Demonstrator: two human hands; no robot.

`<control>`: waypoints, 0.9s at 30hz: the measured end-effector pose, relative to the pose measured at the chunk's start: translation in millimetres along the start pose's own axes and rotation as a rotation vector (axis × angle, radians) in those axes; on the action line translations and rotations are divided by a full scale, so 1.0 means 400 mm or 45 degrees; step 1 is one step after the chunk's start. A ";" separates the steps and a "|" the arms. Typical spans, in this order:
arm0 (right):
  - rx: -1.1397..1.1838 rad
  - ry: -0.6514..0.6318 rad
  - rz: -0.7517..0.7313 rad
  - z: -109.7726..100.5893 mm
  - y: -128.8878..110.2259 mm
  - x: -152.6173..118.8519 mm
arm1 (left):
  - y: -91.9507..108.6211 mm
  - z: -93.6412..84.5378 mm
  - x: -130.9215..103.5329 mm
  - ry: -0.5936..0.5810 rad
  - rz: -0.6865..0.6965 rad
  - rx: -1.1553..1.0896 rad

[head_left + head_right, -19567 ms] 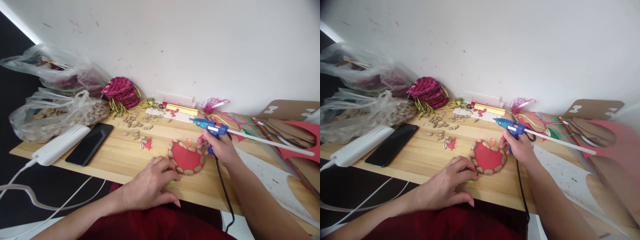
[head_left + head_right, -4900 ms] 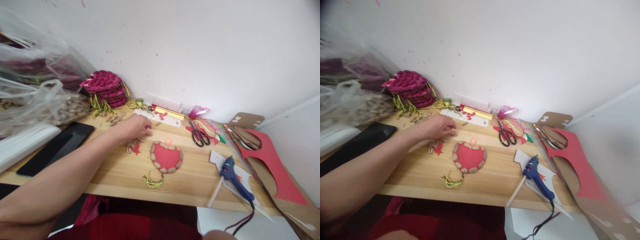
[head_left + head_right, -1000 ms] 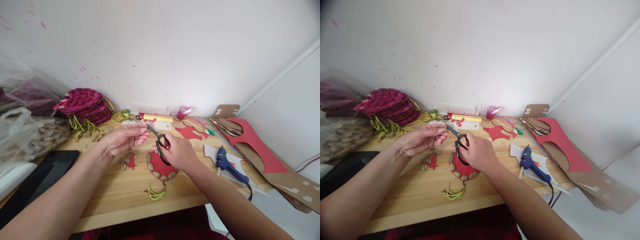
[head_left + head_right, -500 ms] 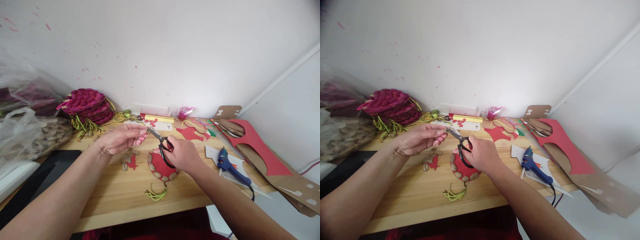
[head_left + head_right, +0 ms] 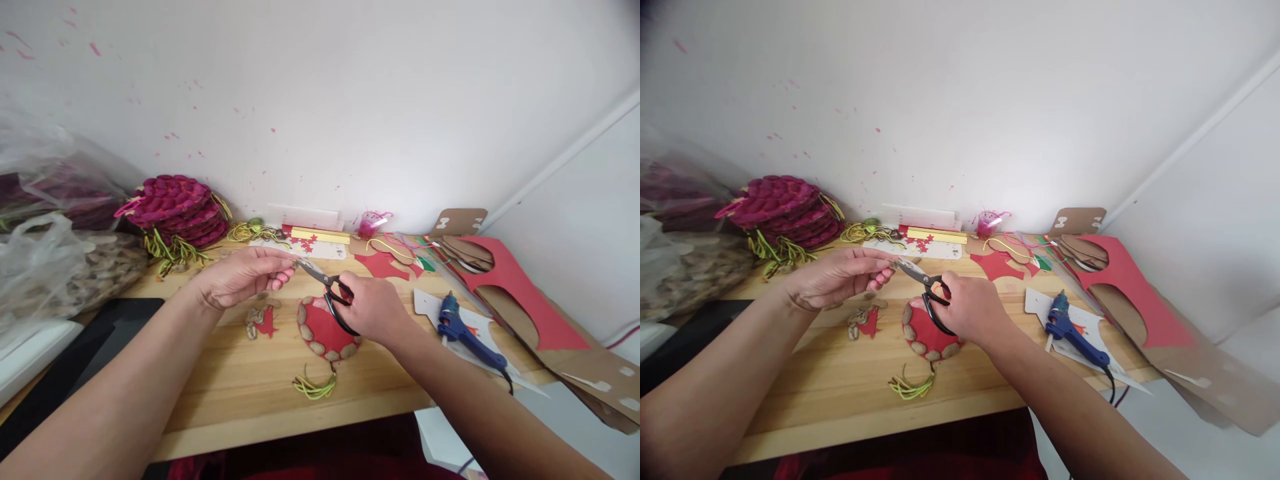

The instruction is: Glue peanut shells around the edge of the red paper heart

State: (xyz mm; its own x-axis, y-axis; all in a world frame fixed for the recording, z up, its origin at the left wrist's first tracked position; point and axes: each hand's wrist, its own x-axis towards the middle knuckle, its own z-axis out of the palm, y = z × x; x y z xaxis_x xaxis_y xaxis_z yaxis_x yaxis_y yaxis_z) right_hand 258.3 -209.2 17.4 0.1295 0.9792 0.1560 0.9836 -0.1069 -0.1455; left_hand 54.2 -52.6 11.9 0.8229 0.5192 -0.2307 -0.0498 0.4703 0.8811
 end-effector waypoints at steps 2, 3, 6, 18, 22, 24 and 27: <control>0.002 0.019 -0.013 0.000 -0.002 0.001 | -0.001 0.001 0.000 0.009 -0.004 0.013; 0.000 0.026 -0.014 0.001 -0.003 0.002 | -0.002 0.001 0.000 0.014 -0.004 0.017; -0.017 0.022 -0.006 0.001 -0.003 0.003 | -0.001 0.004 -0.001 0.024 -0.007 0.018; -0.131 -0.074 -0.055 -0.004 0.002 0.022 | 0.004 -0.021 0.003 0.032 -0.040 0.021; -0.111 -0.084 -0.073 -0.003 -0.001 0.029 | 0.007 -0.022 0.003 0.053 -0.055 0.029; -0.102 -0.111 -0.068 -0.004 -0.004 0.031 | 0.010 -0.018 0.002 0.072 -0.068 0.037; -0.087 -0.139 -0.063 -0.007 -0.008 0.032 | 0.015 -0.010 0.000 0.119 -0.093 0.044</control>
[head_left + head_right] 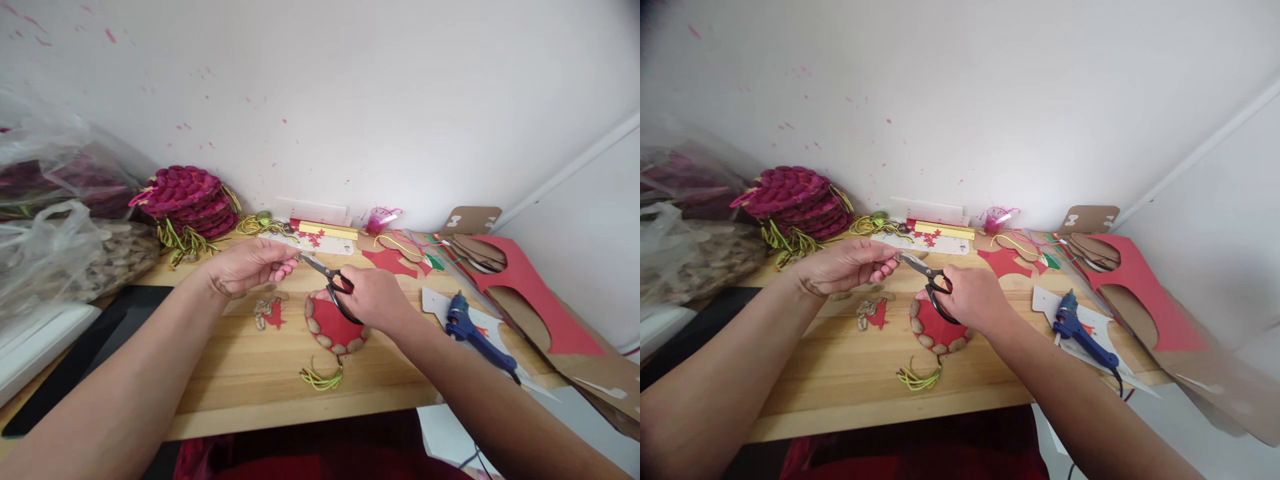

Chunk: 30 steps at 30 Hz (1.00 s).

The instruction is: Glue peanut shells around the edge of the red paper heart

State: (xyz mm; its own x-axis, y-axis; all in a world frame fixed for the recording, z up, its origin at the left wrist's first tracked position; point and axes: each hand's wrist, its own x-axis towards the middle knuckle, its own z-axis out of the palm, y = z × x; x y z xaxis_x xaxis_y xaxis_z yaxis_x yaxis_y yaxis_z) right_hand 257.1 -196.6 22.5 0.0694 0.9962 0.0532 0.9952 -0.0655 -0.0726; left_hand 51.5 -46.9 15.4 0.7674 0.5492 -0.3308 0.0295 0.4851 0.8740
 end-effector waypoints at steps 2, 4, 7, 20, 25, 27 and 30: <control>0.009 0.000 -0.005 -0.001 -0.002 0.000 | 0.002 0.003 -0.001 0.024 -0.012 0.002; 0.005 -0.006 -0.009 -0.001 -0.003 0.002 | 0.002 0.003 0.000 0.034 -0.017 0.016; -0.017 -0.024 -0.018 0.003 -0.004 0.006 | -0.001 -0.003 0.003 0.034 -0.020 0.061; 0.221 0.122 0.062 0.008 -0.009 -0.003 | 0.011 -0.003 0.007 0.181 0.001 -0.014; 0.121 0.172 0.040 0.006 -0.018 -0.016 | 0.013 0.012 0.000 0.142 -0.011 -0.075; 0.096 0.198 0.012 0.006 -0.020 -0.017 | 0.009 0.008 0.002 0.109 -0.022 -0.070; 0.080 0.207 -0.013 0.003 -0.019 -0.017 | 0.000 -0.001 0.006 0.053 -0.030 -0.063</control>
State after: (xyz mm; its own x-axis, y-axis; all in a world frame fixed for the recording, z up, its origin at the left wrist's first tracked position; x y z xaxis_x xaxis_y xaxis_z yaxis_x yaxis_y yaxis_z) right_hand 248.8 -202.9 21.5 0.0750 0.9739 0.2141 0.9900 -0.0469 -0.1333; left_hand 53.0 -45.4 14.6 0.7394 0.5647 -0.3667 0.0150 0.5307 0.8474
